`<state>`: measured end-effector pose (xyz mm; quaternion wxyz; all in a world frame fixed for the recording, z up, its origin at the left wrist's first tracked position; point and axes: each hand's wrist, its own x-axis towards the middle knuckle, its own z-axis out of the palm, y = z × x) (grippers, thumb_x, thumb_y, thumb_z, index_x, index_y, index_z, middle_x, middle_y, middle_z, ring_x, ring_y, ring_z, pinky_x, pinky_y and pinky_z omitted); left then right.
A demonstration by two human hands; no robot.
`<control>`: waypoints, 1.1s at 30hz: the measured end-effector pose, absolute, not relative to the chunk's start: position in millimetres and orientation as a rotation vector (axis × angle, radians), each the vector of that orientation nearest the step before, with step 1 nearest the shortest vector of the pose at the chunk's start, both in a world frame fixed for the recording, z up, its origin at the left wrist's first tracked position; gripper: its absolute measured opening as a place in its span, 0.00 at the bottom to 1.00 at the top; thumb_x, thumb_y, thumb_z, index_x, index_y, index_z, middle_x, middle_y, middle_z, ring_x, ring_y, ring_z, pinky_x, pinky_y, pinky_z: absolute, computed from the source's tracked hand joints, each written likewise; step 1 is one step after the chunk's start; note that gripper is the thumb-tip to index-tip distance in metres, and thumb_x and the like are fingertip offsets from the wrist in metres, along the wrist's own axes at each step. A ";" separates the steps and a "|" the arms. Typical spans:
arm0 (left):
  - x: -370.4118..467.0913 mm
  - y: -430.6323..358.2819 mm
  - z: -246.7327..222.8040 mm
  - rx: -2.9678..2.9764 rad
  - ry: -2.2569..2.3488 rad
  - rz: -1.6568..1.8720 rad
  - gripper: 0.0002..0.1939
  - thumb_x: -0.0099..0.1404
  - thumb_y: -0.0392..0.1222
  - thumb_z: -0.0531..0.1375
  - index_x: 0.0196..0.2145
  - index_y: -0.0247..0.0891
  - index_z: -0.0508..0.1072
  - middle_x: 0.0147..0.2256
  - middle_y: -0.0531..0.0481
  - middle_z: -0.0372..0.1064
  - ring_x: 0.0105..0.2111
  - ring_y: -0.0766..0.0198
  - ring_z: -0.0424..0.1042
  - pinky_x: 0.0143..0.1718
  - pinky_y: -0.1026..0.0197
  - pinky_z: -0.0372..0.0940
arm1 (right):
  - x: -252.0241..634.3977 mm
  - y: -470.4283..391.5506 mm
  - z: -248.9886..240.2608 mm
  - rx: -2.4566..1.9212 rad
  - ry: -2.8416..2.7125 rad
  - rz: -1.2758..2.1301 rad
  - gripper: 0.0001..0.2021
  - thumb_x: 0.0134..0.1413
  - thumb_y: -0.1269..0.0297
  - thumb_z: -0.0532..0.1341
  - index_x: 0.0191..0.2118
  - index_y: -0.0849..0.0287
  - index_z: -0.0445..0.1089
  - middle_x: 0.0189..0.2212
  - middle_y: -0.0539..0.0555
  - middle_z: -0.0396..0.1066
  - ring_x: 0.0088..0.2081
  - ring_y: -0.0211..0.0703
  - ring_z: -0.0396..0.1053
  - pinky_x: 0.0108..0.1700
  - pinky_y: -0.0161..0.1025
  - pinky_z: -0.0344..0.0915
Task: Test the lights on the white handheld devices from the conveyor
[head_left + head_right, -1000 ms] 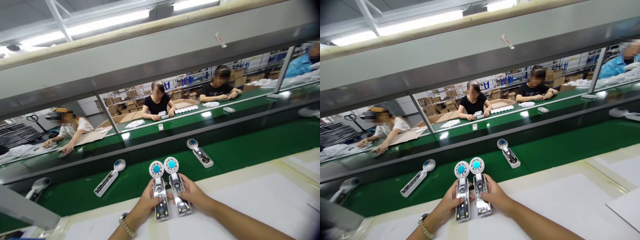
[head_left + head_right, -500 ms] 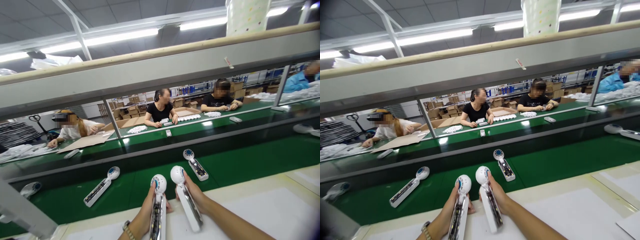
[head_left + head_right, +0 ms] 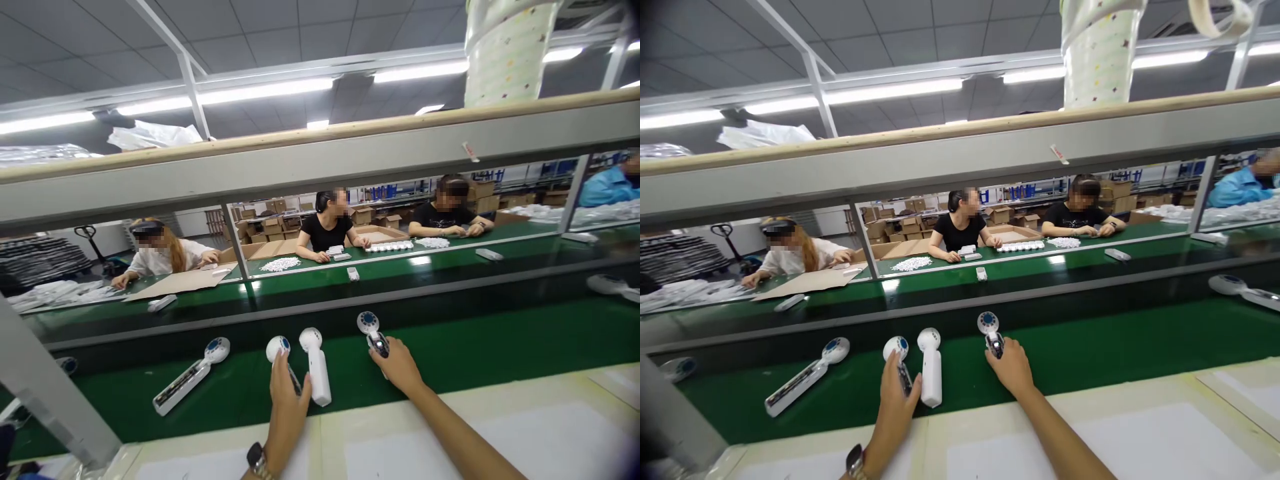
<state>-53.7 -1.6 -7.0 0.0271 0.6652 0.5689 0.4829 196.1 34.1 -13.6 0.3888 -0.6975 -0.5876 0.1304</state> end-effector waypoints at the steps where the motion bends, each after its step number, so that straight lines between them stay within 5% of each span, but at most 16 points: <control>1: -48.4 -6.3 -7.6 2.208 1.702 1.452 0.26 0.62 0.41 0.50 0.57 0.35 0.47 0.58 0.37 0.43 0.58 0.50 0.45 0.55 0.43 0.48 | 194.1 34.7 -15.4 -1.776 -1.519 0.354 0.21 0.42 0.62 0.59 0.44 0.68 0.62 0.36 0.64 0.64 0.39 0.59 0.63 0.40 0.49 0.59; 5: -37.1 -21.9 -2.4 2.664 1.412 1.392 0.26 0.62 0.34 0.50 0.56 0.37 0.47 0.57 0.37 0.45 0.58 0.50 0.46 0.53 0.43 0.54 | 178.7 32.7 -18.2 -1.711 -1.525 0.451 0.22 0.39 0.70 0.57 0.46 0.69 0.60 0.35 0.64 0.64 0.38 0.58 0.64 0.39 0.48 0.59; 10: -37.7 -24.4 2.3 2.810 1.364 1.426 0.28 0.62 0.31 0.50 0.58 0.36 0.46 0.56 0.35 0.48 0.57 0.49 0.49 0.51 0.43 0.57 | 164.8 13.9 -14.9 -1.491 -1.517 0.676 0.21 0.47 0.65 0.54 0.48 0.64 0.56 0.33 0.57 0.67 0.32 0.46 0.67 0.33 0.39 0.64; 17: -38.5 -23.6 4.2 3.011 1.336 1.457 0.33 0.61 0.29 0.52 0.60 0.38 0.43 0.58 0.34 0.43 0.57 0.45 0.47 0.51 0.39 0.55 | 146.0 -44.9 -12.3 -0.917 -1.606 1.218 0.25 0.35 0.67 0.65 0.44 0.63 0.61 0.38 0.55 0.68 0.41 0.50 0.65 0.43 0.40 0.60; 22: -41.8 -26.4 5.5 3.107 1.231 1.501 0.31 0.60 0.29 0.53 0.58 0.48 0.49 0.60 0.39 0.36 0.56 0.43 0.49 0.48 0.37 0.57 | 136.7 -59.2 -17.6 -0.908 -1.575 1.417 0.25 0.30 0.61 0.69 0.38 0.61 0.63 0.34 0.52 0.67 0.37 0.48 0.65 0.39 0.40 0.61; 27: -46.9 -23.7 -2.8 3.131 1.222 1.343 0.23 0.62 0.31 0.50 0.56 0.40 0.56 0.56 0.38 0.45 0.55 0.48 0.53 0.45 0.47 0.64 | 131.3 -57.5 -12.7 -0.761 -1.300 1.759 0.23 0.36 0.50 0.66 0.33 0.59 0.57 0.30 0.51 0.65 0.27 0.42 0.68 0.32 0.42 0.64; 33: -45.1 -21.3 -5.6 3.110 1.236 1.232 0.23 0.63 0.31 0.49 0.56 0.36 0.54 0.54 0.34 0.52 0.54 0.51 0.55 0.45 0.50 0.65 | 128.9 -58.2 -6.5 -0.629 -1.143 1.964 0.30 0.30 0.54 0.67 0.42 0.59 0.58 0.33 0.52 0.64 0.21 0.42 0.70 0.25 0.40 0.65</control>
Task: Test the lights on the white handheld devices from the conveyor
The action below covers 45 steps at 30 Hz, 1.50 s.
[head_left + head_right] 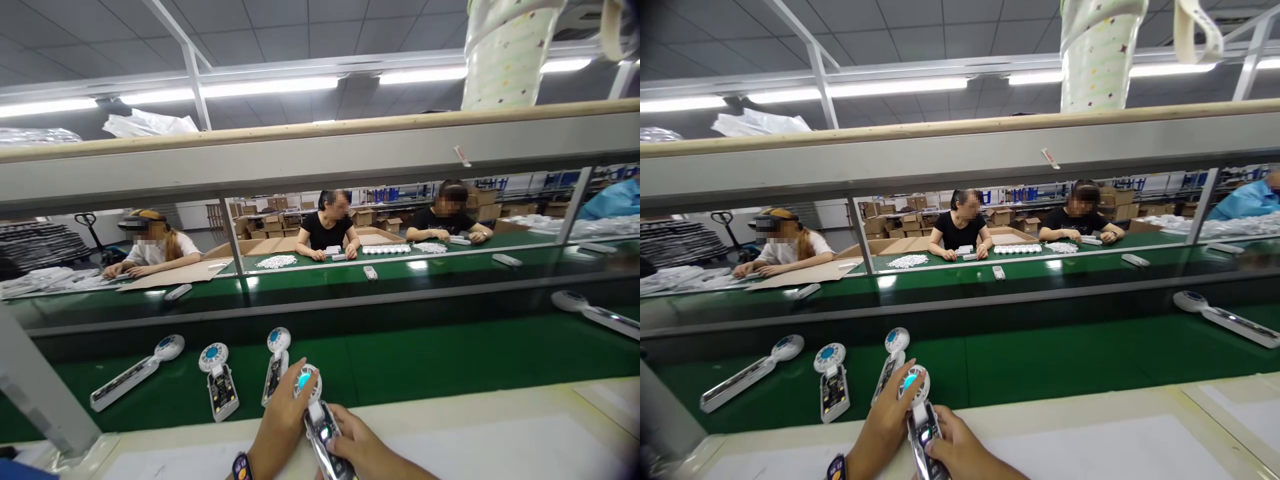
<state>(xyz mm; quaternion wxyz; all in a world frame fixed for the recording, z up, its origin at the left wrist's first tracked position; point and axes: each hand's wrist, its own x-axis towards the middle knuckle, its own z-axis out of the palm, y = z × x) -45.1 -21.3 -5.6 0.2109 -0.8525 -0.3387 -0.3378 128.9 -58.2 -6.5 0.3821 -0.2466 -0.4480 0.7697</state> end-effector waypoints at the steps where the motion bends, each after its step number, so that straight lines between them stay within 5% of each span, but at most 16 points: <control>1: -44.6 -21.0 -5.6 -2.370 -0.956 -0.939 0.23 0.63 0.31 0.49 0.56 0.36 0.55 0.54 0.34 0.52 0.54 0.51 0.56 0.45 0.50 0.65 | 128.7 -58.5 -6.9 -0.633 -1.152 1.965 0.31 0.31 0.54 0.66 0.43 0.60 0.58 0.33 0.52 0.64 0.21 0.42 0.70 0.24 0.38 0.64; 13: -41.1 -22.4 -1.8 -2.431 -0.972 -0.941 0.23 0.63 0.29 0.47 0.56 0.37 0.55 0.53 0.34 0.54 0.53 0.52 0.57 0.45 0.50 0.66 | 128.2 -64.9 -7.7 -0.753 -1.216 1.945 0.37 0.34 0.41 0.63 0.48 0.61 0.54 0.24 0.49 0.66 0.22 0.43 0.69 0.23 0.38 0.65; 28: -42.0 -22.7 -5.3 -2.467 -1.009 -0.967 0.25 0.62 0.31 0.50 0.57 0.39 0.54 0.54 0.36 0.52 0.53 0.50 0.55 0.45 0.48 0.65 | 135.1 -68.0 -9.2 -0.654 -1.196 1.987 0.33 0.42 0.46 0.62 0.51 0.59 0.53 0.32 0.54 0.67 0.28 0.46 0.71 0.32 0.46 0.66; 34: -41.8 -25.1 -1.5 -2.493 -1.028 -0.951 0.26 0.61 0.30 0.50 0.57 0.40 0.53 0.55 0.36 0.50 0.54 0.50 0.54 0.45 0.48 0.64 | 135.6 -71.1 -4.7 -0.732 -1.283 1.967 0.36 0.44 0.43 0.59 0.53 0.61 0.50 0.23 0.52 0.70 0.26 0.45 0.71 0.29 0.42 0.65; 45: -41.9 -24.1 -4.6 -2.513 -1.088 -0.937 0.26 0.61 0.30 0.49 0.56 0.40 0.54 0.55 0.37 0.51 0.53 0.51 0.57 0.45 0.48 0.64 | 140.5 -68.2 8.8 -0.694 -1.308 2.032 0.35 0.39 0.48 0.64 0.50 0.60 0.54 0.24 0.50 0.69 0.28 0.45 0.72 0.30 0.39 0.65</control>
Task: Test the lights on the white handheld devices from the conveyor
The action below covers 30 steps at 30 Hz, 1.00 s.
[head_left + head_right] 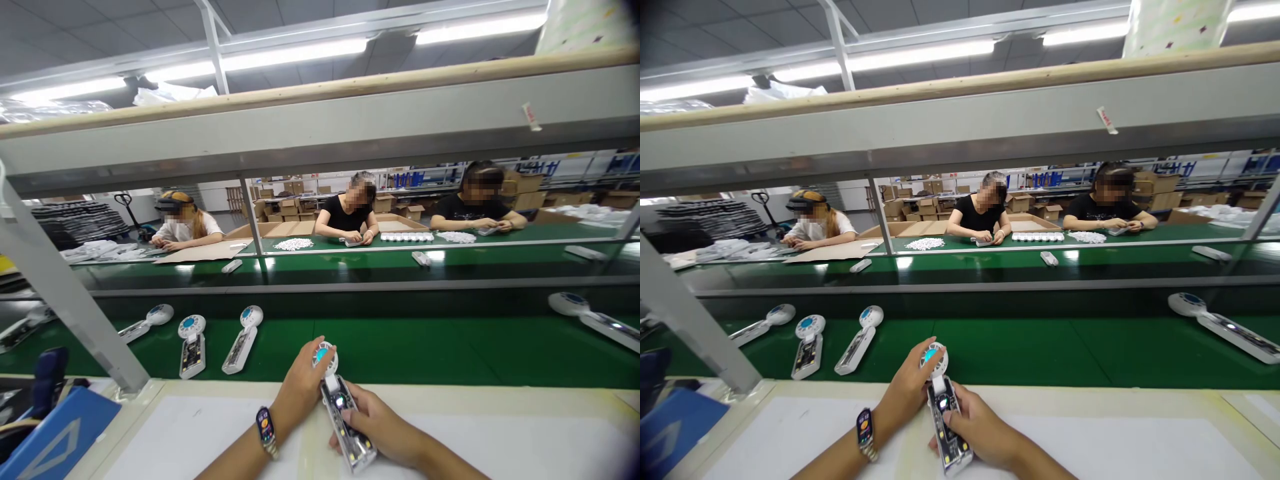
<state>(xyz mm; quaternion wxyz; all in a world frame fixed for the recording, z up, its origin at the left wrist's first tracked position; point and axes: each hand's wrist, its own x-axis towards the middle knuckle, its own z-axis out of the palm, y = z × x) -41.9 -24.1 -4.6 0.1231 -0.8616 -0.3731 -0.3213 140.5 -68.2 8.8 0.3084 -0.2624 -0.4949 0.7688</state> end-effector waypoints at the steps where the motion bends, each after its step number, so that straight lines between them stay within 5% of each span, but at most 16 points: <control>1: -41.9 -24.4 -4.3 -2.518 -1.088 -0.932 0.26 0.61 0.30 0.50 0.57 0.41 0.53 0.55 0.37 0.51 0.53 0.51 0.56 0.45 0.48 0.64 | 140.8 -67.8 7.8 -0.666 -1.315 2.028 0.33 0.39 0.49 0.65 0.50 0.59 0.55 0.26 0.51 0.69 0.29 0.45 0.72 0.31 0.39 0.65; 13: -42.0 -24.2 -5.3 -2.499 -1.049 -0.952 0.27 0.61 0.29 0.49 0.57 0.41 0.53 0.54 0.36 0.52 0.53 0.51 0.55 0.45 0.49 0.64 | 142.3 -65.9 -6.6 -0.551 -1.321 1.991 0.28 0.44 0.55 0.65 0.51 0.56 0.56 0.39 0.56 0.64 0.34 0.48 0.72 0.33 0.41 0.67; 30: -42.7 -23.3 -6.7 -2.558 -1.101 -0.933 0.29 0.58 0.26 0.48 0.57 0.40 0.54 0.54 0.36 0.51 0.53 0.51 0.55 0.46 0.48 0.62 | 141.0 -66.4 -9.8 -0.522 -1.297 2.001 0.27 0.45 0.56 0.65 0.50 0.57 0.56 0.40 0.57 0.64 0.34 0.48 0.72 0.32 0.40 0.67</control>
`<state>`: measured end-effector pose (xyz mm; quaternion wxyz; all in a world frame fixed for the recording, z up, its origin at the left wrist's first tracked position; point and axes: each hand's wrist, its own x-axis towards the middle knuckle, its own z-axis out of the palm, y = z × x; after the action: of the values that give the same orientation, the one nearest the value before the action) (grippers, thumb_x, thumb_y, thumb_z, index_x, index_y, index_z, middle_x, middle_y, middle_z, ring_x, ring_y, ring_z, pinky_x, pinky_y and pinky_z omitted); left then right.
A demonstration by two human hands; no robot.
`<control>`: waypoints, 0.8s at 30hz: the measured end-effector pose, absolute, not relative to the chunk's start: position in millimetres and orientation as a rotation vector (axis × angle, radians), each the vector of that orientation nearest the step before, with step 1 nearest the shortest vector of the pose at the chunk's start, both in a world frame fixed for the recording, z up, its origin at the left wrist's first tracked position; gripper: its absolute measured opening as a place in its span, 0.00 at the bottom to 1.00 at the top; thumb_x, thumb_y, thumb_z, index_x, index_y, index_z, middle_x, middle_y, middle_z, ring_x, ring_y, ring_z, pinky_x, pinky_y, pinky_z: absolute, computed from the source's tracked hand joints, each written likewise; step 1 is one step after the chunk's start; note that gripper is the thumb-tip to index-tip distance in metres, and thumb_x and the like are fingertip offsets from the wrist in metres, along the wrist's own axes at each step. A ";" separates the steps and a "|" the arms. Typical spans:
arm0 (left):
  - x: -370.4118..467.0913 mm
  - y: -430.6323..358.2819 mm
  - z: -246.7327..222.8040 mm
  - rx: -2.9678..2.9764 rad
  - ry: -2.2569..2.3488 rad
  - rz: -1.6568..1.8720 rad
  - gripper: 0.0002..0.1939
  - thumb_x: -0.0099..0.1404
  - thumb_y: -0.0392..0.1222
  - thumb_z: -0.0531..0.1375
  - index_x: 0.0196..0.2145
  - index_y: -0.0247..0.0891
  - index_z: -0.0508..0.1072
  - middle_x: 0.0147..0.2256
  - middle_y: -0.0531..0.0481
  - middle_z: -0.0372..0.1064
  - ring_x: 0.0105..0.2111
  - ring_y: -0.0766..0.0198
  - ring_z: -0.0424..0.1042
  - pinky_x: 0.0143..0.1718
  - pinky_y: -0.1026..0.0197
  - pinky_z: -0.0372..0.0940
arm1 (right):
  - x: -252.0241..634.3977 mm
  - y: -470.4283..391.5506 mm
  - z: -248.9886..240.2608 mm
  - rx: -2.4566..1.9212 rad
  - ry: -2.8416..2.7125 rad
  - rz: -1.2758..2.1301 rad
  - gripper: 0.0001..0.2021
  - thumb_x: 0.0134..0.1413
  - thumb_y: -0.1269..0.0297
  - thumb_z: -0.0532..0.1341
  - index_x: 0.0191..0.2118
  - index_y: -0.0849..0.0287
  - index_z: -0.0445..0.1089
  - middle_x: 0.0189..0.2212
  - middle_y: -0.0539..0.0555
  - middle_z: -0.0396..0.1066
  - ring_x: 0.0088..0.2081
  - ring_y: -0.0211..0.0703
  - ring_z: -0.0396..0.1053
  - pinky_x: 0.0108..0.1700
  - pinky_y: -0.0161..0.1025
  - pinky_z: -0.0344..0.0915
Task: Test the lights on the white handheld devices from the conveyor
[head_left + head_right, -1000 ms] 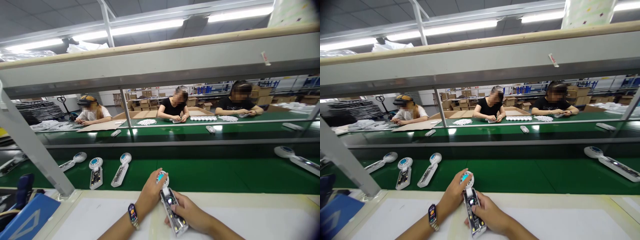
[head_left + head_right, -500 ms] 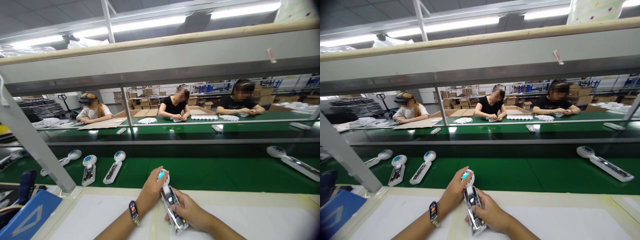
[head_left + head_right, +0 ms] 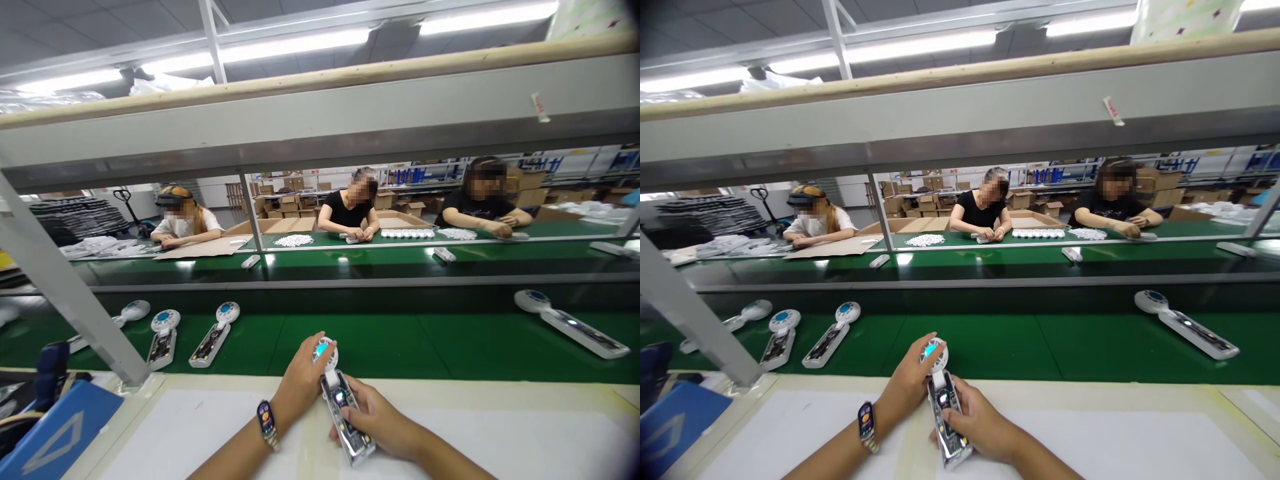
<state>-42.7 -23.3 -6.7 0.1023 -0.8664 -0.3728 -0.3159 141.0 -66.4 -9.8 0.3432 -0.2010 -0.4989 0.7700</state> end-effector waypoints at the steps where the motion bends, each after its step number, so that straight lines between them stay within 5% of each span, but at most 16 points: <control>1: -42.6 -23.1 -6.7 -2.557 -1.097 -0.929 0.29 0.58 0.26 0.48 0.57 0.40 0.53 0.54 0.37 0.51 0.53 0.51 0.55 0.46 0.48 0.63 | 141.0 -66.3 -9.5 -0.520 -1.291 2.004 0.27 0.45 0.56 0.65 0.50 0.57 0.56 0.41 0.57 0.64 0.34 0.48 0.72 0.32 0.40 0.67; 13: -39.6 -23.6 -3.8 -2.513 -1.235 -0.962 0.30 0.61 0.29 0.49 0.59 0.40 0.47 0.58 0.35 0.46 0.56 0.50 0.52 0.48 0.47 0.61 | 139.6 -60.3 -4.4 -0.567 -1.186 1.937 0.29 0.43 0.55 0.65 0.51 0.57 0.56 0.35 0.56 0.68 0.31 0.47 0.72 0.30 0.40 0.67; 17: -37.9 -23.6 -3.1 -2.462 -1.385 -0.950 0.32 0.61 0.33 0.49 0.60 0.39 0.41 0.60 0.36 0.38 0.58 0.50 0.48 0.51 0.47 0.59 | 158.0 -29.9 -11.4 -0.700 -1.136 1.581 0.31 0.45 0.54 0.63 0.54 0.55 0.52 0.46 0.58 0.65 0.40 0.49 0.69 0.39 0.42 0.65; 21: -36.8 -25.8 -3.0 -2.477 -1.439 -0.909 0.32 0.61 0.33 0.49 0.60 0.39 0.41 0.60 0.38 0.38 0.58 0.51 0.49 0.52 0.48 0.59 | 191.8 6.9 -23.0 -1.335 -1.352 0.944 0.34 0.48 0.51 0.56 0.58 0.61 0.47 0.50 0.61 0.61 0.42 0.52 0.67 0.42 0.44 0.64; 24: -36.5 -27.0 -3.3 -2.489 -1.446 -0.900 0.31 0.61 0.33 0.48 0.60 0.38 0.42 0.60 0.38 0.38 0.57 0.52 0.50 0.51 0.48 0.59 | 207.4 16.9 -22.6 -1.602 -1.476 0.589 0.26 0.54 0.53 0.48 0.54 0.66 0.57 0.46 0.64 0.63 0.44 0.55 0.65 0.45 0.48 0.61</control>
<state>-36.5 -27.0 -3.3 0.0627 -0.8236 -0.4786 -0.2980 207.4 16.9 -22.6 0.4283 -0.6416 -0.5910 0.2359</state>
